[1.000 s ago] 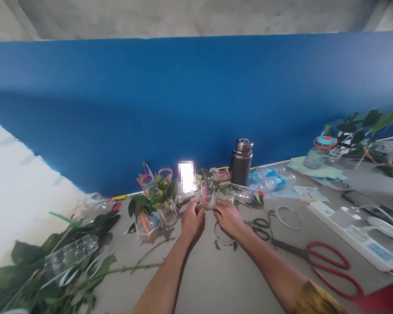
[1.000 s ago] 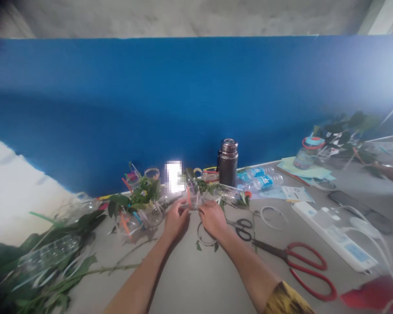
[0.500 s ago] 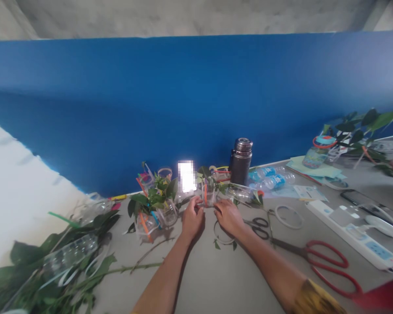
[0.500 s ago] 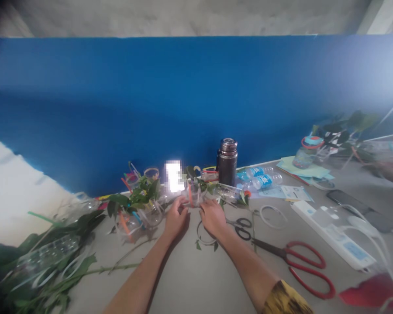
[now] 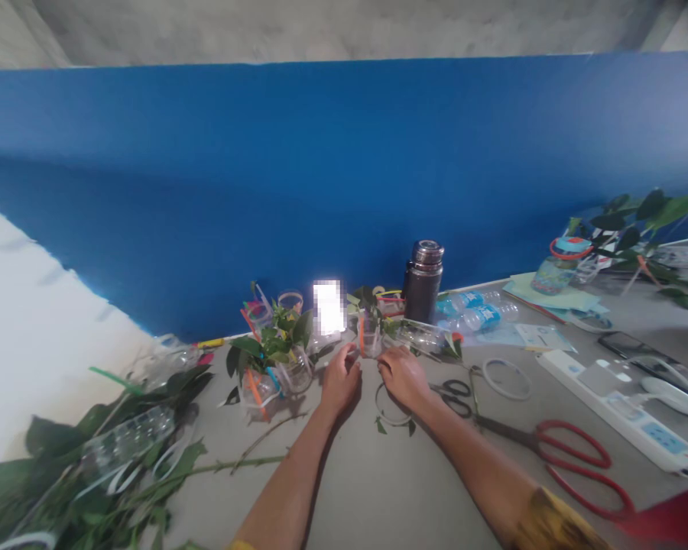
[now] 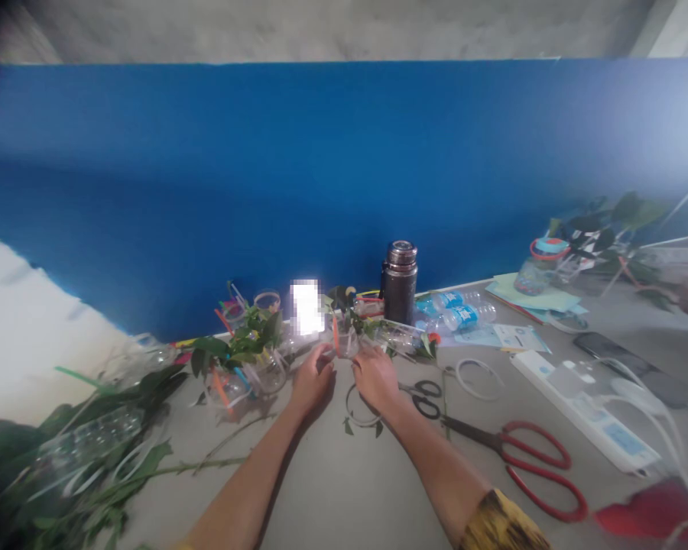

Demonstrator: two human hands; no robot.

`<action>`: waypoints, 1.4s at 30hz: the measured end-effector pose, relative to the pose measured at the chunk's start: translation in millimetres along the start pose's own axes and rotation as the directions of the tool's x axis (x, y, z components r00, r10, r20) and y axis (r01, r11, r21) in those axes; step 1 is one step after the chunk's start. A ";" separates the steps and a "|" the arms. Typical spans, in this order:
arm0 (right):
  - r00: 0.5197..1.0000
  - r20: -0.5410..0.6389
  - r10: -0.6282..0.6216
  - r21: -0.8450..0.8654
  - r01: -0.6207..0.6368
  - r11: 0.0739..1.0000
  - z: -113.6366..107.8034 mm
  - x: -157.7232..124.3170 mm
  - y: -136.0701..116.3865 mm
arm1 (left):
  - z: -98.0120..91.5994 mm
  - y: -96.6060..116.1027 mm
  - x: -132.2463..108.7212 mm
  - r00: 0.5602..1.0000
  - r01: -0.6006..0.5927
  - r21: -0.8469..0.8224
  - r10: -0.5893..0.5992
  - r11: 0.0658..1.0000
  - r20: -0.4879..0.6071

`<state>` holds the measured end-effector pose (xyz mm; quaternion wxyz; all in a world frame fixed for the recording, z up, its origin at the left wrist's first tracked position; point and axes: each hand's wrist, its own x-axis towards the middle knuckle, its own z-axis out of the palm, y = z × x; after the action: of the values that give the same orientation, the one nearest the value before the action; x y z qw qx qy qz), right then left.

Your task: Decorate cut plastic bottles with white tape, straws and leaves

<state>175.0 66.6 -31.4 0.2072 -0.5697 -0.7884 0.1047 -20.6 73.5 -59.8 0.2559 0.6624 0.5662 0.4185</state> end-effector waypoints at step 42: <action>0.999 -0.049 0.013 -0.152 -0.021 0.988 -0.9 -14.6 -9.0 | -28.8 119.2 -111.6 0.950 0.049 -0.144 -0.001 0.988 0.314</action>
<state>171.5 49.8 -29.9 0.1810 -0.5928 -0.7841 0.0324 18.1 -65.1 22.5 0.3967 0.6919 0.4938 0.3465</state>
